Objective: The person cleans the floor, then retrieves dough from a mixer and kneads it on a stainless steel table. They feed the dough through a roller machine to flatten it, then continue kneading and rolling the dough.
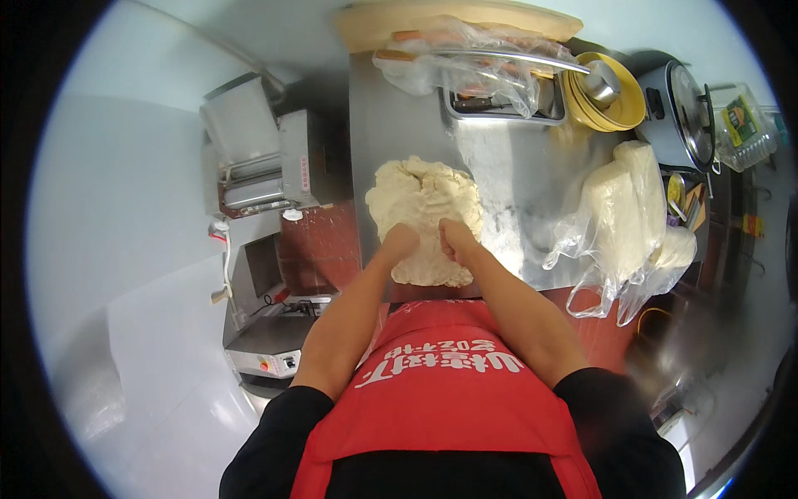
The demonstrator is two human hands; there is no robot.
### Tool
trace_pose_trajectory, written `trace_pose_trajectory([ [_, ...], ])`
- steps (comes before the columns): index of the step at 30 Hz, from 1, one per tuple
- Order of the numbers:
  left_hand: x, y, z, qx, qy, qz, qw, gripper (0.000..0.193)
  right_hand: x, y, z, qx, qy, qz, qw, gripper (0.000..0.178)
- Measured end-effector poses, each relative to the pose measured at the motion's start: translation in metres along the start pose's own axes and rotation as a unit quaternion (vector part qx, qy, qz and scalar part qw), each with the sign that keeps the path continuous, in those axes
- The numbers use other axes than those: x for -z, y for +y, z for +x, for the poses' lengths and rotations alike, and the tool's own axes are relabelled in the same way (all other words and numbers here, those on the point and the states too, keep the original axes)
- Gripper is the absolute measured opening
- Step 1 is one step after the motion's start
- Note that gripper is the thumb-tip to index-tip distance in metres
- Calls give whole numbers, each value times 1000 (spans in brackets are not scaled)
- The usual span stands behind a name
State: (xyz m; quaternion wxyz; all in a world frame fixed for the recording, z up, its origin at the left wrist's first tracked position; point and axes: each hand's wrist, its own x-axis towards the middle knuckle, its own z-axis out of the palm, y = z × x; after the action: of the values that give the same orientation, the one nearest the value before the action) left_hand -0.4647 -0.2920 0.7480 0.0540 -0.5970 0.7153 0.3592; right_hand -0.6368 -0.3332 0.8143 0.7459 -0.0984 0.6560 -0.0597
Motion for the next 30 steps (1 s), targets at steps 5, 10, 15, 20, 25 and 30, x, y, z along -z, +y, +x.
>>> trace_pose_trajectory([
  [5,24,34,-6,245,-3,-178,953,28,-6,15,31,103,45,-109,988,27],
  [10,51,50,2,225,-55,-151,961,30,0,17,55,234,40,-366,900,27],
  [15,49,43,9,228,-103,-129,960,38,2,20,65,183,36,-332,925,25],
  [20,19,19,11,97,-98,-19,990,26,3,9,60,126,-45,-125,983,27],
  [25,-17,-23,16,-164,36,88,982,15,11,-2,33,35,-82,-86,992,28],
  [30,11,-73,9,-79,-40,107,990,15,33,-23,22,115,-26,16,993,33],
])
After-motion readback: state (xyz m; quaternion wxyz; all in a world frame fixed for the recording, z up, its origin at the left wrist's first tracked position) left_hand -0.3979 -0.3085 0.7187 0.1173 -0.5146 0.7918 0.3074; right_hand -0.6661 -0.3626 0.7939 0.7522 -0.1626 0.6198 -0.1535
